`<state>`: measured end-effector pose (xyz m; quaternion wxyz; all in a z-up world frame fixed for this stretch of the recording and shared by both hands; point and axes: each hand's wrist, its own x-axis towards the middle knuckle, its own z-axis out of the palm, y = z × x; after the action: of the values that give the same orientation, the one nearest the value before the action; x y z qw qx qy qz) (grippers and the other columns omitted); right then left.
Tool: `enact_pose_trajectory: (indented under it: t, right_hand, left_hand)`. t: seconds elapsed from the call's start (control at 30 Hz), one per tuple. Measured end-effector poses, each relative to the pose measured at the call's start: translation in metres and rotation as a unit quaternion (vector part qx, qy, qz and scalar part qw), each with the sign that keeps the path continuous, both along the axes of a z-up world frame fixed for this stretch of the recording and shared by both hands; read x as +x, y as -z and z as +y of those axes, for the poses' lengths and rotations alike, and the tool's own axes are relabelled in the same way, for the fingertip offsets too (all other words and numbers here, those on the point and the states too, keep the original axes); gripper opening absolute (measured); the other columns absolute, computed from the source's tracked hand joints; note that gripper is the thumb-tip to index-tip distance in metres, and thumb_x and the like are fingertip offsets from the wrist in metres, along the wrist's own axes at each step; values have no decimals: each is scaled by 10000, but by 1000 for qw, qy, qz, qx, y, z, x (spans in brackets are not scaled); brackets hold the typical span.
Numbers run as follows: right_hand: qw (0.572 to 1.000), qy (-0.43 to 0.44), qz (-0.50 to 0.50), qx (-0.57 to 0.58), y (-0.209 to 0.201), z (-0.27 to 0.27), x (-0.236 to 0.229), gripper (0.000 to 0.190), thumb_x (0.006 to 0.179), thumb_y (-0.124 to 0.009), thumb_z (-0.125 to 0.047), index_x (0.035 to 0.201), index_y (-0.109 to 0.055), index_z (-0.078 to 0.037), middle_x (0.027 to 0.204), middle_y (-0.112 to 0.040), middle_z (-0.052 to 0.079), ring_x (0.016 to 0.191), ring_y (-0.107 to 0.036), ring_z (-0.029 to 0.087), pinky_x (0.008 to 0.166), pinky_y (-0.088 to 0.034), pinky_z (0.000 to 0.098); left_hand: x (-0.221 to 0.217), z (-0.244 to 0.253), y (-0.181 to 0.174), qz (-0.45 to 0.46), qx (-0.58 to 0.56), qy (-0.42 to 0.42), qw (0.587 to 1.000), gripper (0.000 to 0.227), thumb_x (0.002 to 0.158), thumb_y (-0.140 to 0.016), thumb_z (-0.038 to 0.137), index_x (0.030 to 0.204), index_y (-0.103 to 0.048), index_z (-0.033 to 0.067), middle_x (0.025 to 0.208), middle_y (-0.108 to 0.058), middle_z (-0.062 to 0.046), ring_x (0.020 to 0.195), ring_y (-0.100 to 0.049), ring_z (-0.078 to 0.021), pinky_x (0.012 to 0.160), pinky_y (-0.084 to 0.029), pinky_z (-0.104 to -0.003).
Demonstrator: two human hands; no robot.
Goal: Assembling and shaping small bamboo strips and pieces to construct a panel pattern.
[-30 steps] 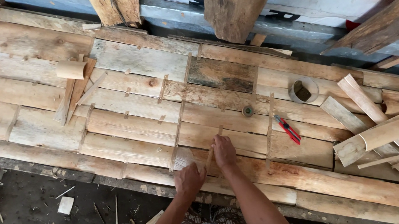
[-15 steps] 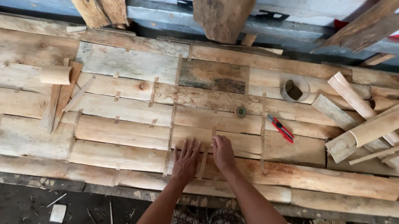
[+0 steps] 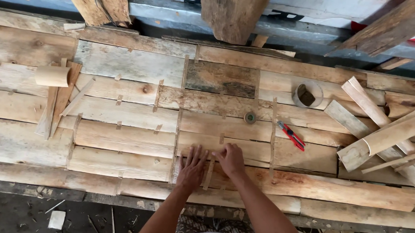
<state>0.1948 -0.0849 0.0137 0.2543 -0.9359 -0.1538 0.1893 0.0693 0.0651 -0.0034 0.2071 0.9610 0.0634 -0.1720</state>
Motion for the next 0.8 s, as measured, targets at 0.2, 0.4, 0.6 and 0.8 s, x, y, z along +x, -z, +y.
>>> enact_pose_trajectory:
  t: [0.2,0.4,0.6,0.8]
  right_hand:
    - [999,-1,-31,-13,6,7,1,491,708,-923,-357,825,-583,-22,843,-595,153,846,-583,352,769,-487,478]
    - [1000,-5,-29,1,15,1,10,524,673,-963,-354,817,-573,-35,825,-609,163,839,-590,380,751,-479,490]
    - [999,-36,-33,-2,24,-7,-5,524,679,-941,-355,855,-553,-49,845,-603,138,871,-578,359,779,-477,482]
    - [997,-46,17,-67,13,-1,-6,607,720,-942,-378,1026,-531,-51,1047,-550,170,1023,-521,363,904,-460,482]
  left_hand:
    - [1,0,-4,12,-9,-3,1000,714,1037,-466,283,1660,-118,301,1744,-11,-35,1598,0,-302,1235,0,-631]
    - [3,-1,2,23,-6,-5,1000,712,1038,-469,290,1654,-112,308,1743,-9,-26,1595,2,-298,1233,4,-627]
    - [-2,-1,8,-17,-26,-19,999,679,1056,-471,312,1647,-139,295,1741,-36,-32,1594,-16,-316,1226,-12,-632]
    - [1,0,4,16,0,3,1000,712,1046,-469,300,1659,-106,295,1742,-7,-43,1599,22,-315,1229,3,-638]
